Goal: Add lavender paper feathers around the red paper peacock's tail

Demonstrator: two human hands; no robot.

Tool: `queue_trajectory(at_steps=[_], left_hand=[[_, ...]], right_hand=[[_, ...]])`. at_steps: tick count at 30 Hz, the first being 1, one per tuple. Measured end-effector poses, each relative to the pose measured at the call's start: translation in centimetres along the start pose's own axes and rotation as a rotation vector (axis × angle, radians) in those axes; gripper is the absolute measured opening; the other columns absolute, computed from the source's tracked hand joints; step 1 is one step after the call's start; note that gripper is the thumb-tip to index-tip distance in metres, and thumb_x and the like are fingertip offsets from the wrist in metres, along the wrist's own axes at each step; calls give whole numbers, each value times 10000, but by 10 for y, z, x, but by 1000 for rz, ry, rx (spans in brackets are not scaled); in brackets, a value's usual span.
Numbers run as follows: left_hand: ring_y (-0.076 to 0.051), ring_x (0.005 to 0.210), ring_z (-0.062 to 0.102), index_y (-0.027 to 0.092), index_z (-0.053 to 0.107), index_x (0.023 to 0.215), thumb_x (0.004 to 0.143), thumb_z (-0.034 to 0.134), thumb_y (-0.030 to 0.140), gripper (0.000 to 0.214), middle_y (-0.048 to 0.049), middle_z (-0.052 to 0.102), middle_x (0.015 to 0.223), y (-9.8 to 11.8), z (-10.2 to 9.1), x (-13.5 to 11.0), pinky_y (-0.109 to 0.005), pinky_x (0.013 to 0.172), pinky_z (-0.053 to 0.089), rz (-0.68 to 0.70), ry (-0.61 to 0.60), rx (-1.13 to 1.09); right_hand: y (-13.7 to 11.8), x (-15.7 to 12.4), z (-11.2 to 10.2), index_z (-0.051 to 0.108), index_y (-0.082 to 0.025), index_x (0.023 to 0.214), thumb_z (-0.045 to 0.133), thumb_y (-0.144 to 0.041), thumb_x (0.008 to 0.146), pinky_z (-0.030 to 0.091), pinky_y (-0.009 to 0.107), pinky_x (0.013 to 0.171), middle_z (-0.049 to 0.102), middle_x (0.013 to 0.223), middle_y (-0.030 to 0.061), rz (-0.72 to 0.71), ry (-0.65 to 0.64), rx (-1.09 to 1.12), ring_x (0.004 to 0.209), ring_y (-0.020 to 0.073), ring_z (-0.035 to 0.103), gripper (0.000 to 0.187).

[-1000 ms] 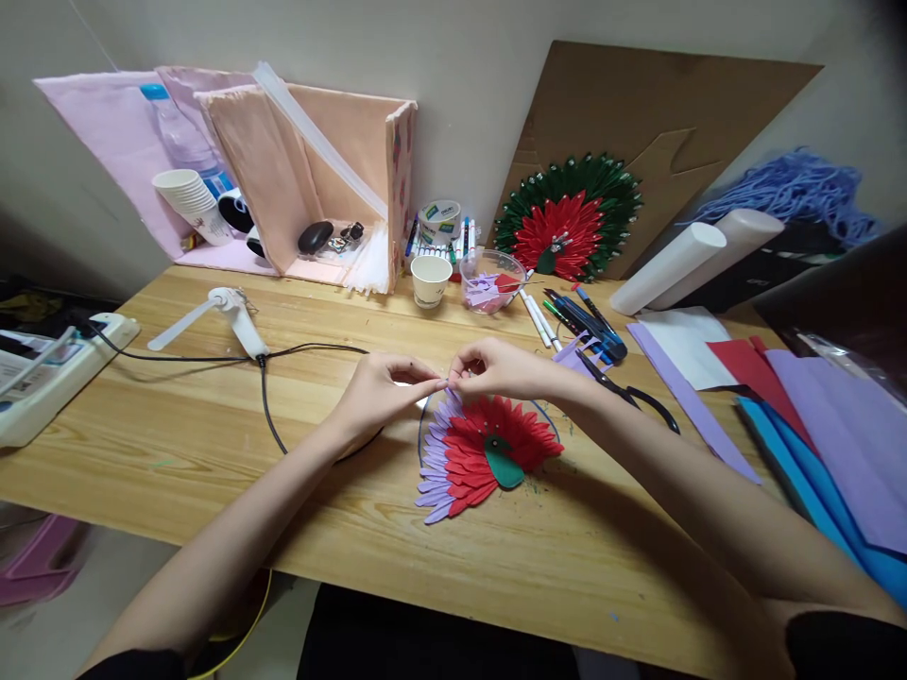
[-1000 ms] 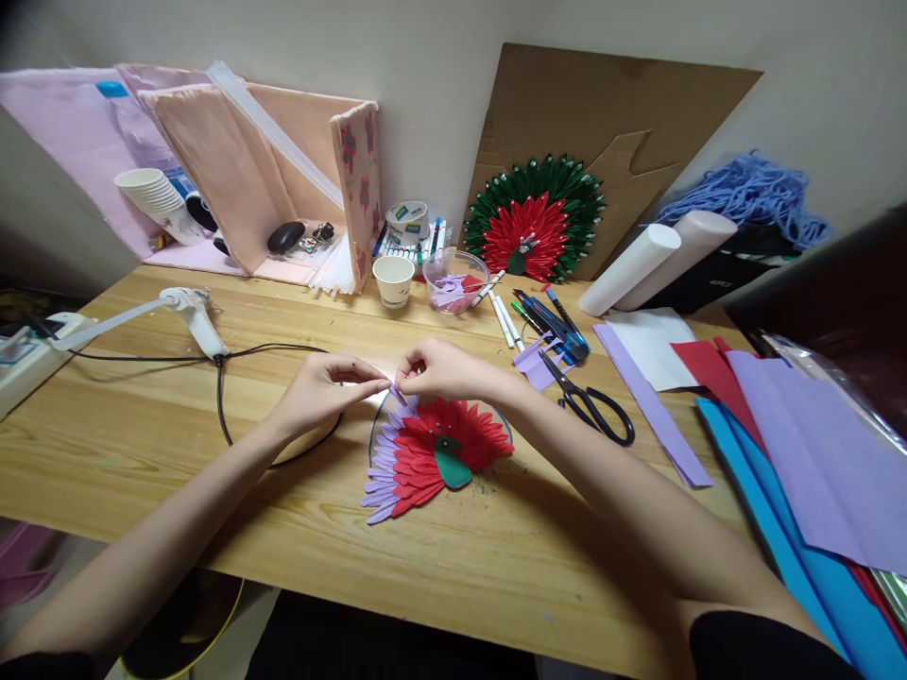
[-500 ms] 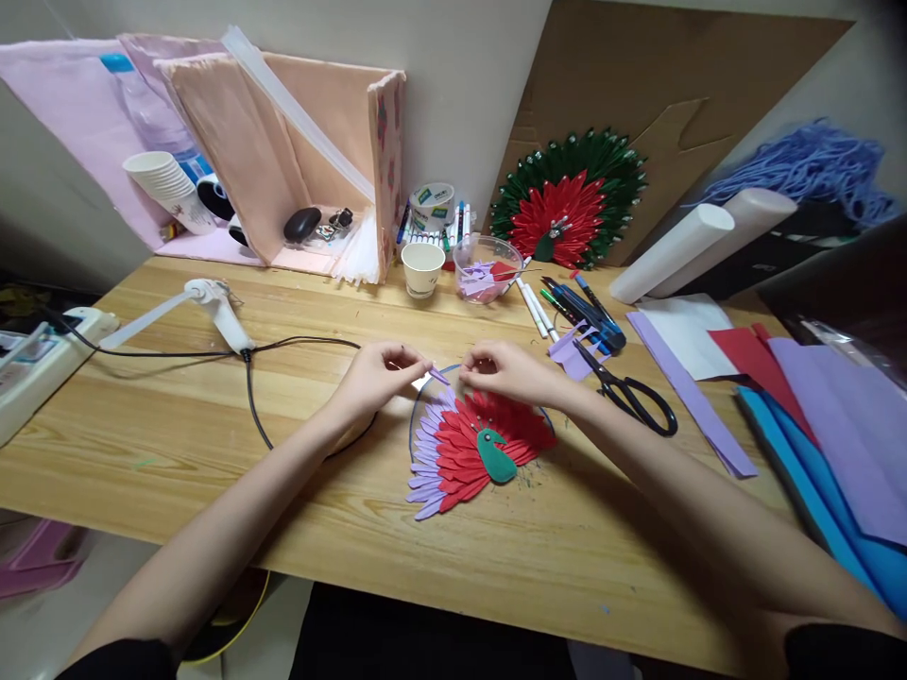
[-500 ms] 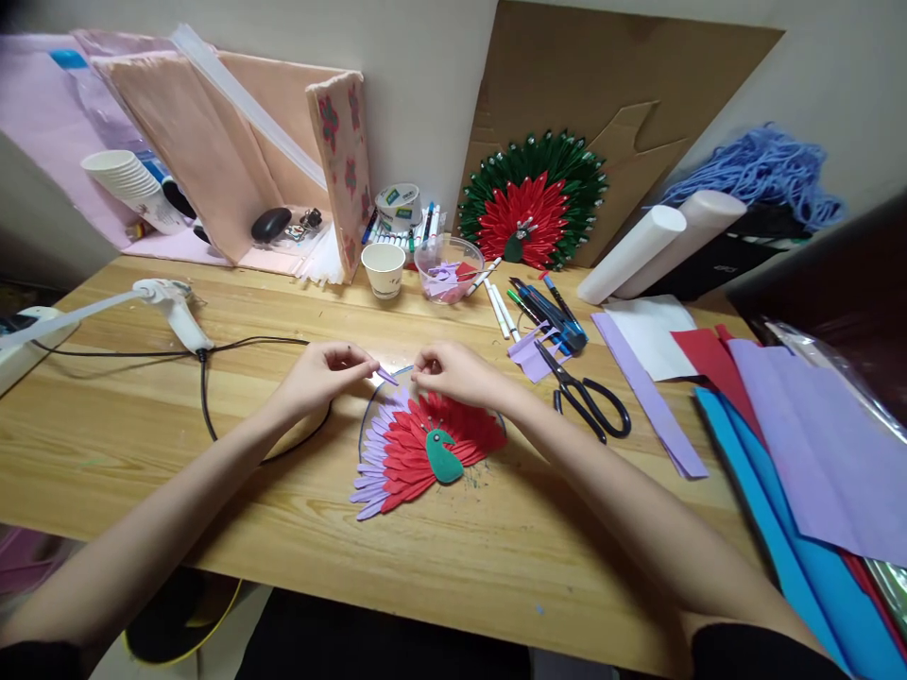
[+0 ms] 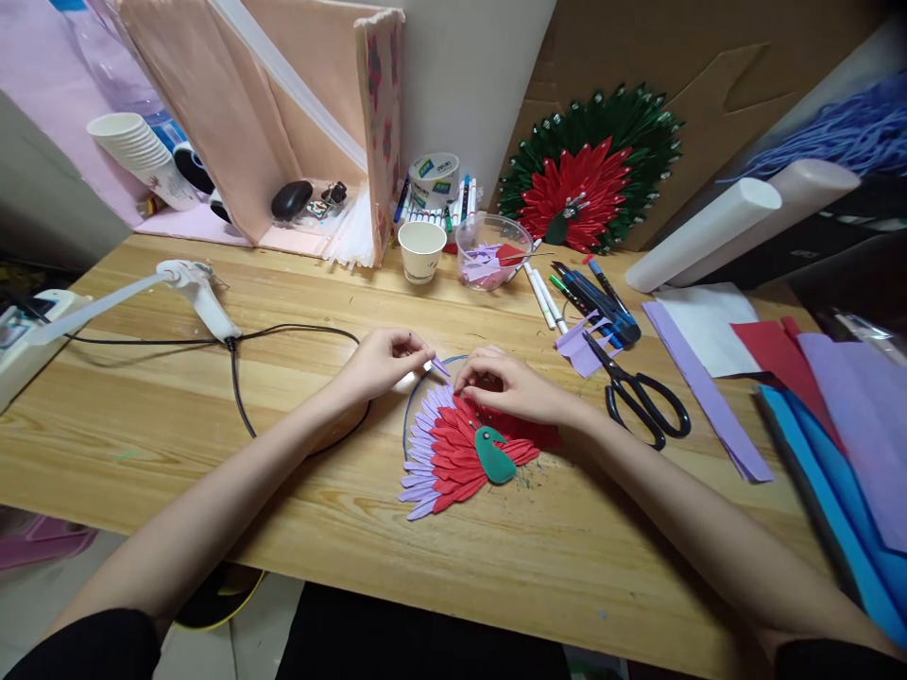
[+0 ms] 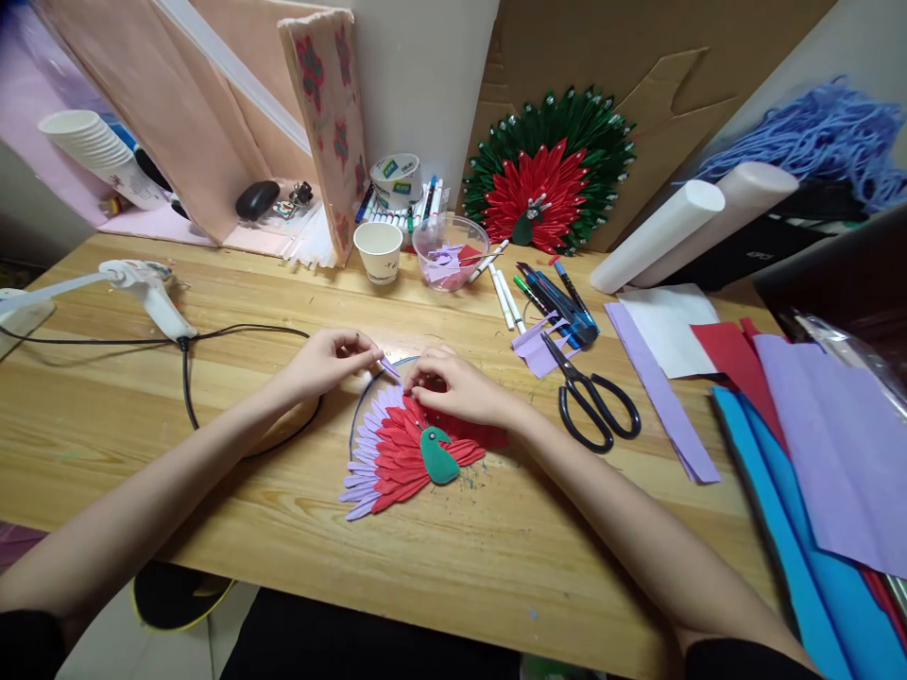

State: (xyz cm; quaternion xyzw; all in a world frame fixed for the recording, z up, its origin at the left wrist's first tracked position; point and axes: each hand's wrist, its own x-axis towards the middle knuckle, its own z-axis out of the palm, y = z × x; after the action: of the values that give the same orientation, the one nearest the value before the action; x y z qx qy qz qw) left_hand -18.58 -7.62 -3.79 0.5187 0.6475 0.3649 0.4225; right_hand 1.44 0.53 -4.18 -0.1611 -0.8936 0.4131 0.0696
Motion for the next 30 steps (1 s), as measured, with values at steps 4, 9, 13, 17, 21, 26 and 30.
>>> queue_trajectory(at_steps=[4,9,13,17,21,26,30], left_hand=[[-103,587,540,104,644,743,733,601,357,256,-44,651,689,-4,4,4,-208,559,399,18,-4,16],[-106,608,539,109,652,746,727,605,367,263,-45,648,702,-8,6,8,-207,560,389,44,-31,24],[-98,569,505,112,658,752,728,596,400,295,-36,633,670,-10,7,11,-205,519,358,56,-66,81],[-99,558,493,115,651,759,741,577,418,313,-30,620,653,-12,8,14,-209,514,355,61,-114,112],[-98,560,494,115,639,753,751,567,394,288,-24,611,647,-11,9,16,-208,522,362,66,-161,102],[-106,580,511,123,637,747,762,553,378,269,-26,615,651,-9,10,18,-214,547,378,78,-202,104],[-108,571,511,123,628,738,772,538,382,276,-26,610,641,-8,12,18,-220,550,382,76,-233,121]], right_hand=[[3,-2,-2,603,-181,844,500,-107,776,379,285,711,563,786,19,47,41,-54,780,153,482,144],[4,-2,-3,592,-181,811,530,-122,759,376,296,733,551,784,21,34,11,-92,803,164,484,100],[5,-1,-4,587,-181,791,545,-154,765,385,296,736,565,789,21,50,-2,-28,793,157,500,56],[5,0,-5,593,-176,773,548,-197,783,399,285,718,575,780,24,92,-41,71,768,144,515,50],[5,0,-5,594,-172,764,545,-193,784,404,284,707,578,743,20,118,-53,111,728,134,518,57],[7,0,-7,594,-172,742,561,-194,769,406,284,707,564,740,22,100,-36,90,752,142,514,49],[9,0,-8,596,-179,736,565,-208,768,409,287,706,557,739,21,106,-42,95,751,144,516,53]])
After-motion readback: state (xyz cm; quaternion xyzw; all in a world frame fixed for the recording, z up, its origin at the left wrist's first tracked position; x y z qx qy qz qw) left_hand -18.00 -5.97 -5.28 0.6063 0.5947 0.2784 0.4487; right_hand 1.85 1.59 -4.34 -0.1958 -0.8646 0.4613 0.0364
